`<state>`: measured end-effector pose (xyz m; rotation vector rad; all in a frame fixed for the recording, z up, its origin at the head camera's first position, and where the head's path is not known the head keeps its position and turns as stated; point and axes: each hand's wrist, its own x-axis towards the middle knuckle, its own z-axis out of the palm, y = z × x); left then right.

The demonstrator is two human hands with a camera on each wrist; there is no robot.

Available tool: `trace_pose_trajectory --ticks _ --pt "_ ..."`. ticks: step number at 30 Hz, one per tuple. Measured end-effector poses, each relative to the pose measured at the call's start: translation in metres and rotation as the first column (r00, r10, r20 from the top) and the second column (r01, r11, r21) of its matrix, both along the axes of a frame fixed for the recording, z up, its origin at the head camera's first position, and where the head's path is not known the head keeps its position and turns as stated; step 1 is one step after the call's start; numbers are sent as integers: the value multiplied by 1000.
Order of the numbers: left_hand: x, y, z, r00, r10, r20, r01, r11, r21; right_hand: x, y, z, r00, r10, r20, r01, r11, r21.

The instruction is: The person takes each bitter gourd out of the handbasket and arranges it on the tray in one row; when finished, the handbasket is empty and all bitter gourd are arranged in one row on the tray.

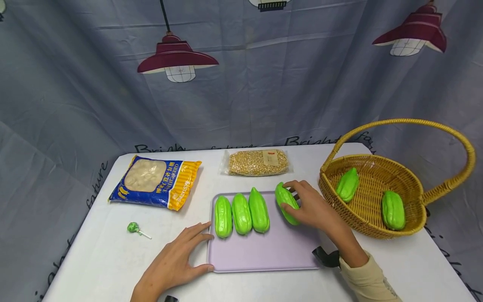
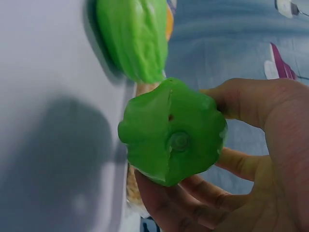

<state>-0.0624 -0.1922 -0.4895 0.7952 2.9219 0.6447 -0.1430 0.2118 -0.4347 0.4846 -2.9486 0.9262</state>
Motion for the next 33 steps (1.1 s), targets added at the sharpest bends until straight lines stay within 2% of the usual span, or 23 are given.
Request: trace_pose_trajectory --ticks 10,19,33 --pt "0 0 -1 1000 -9 -19 9 1000 9 5 -19 -13 1000 -15 -18 15 1000 -14" --pt "-1 -1 -1 1000 -16 -18 16 1000 9 6 -30 -24 999 -33 -32 33 999 17" --pt "-1 -1 0 1000 -7 0 7 1000 13 7 -33 -26 998 -63 -1 63 997 44"
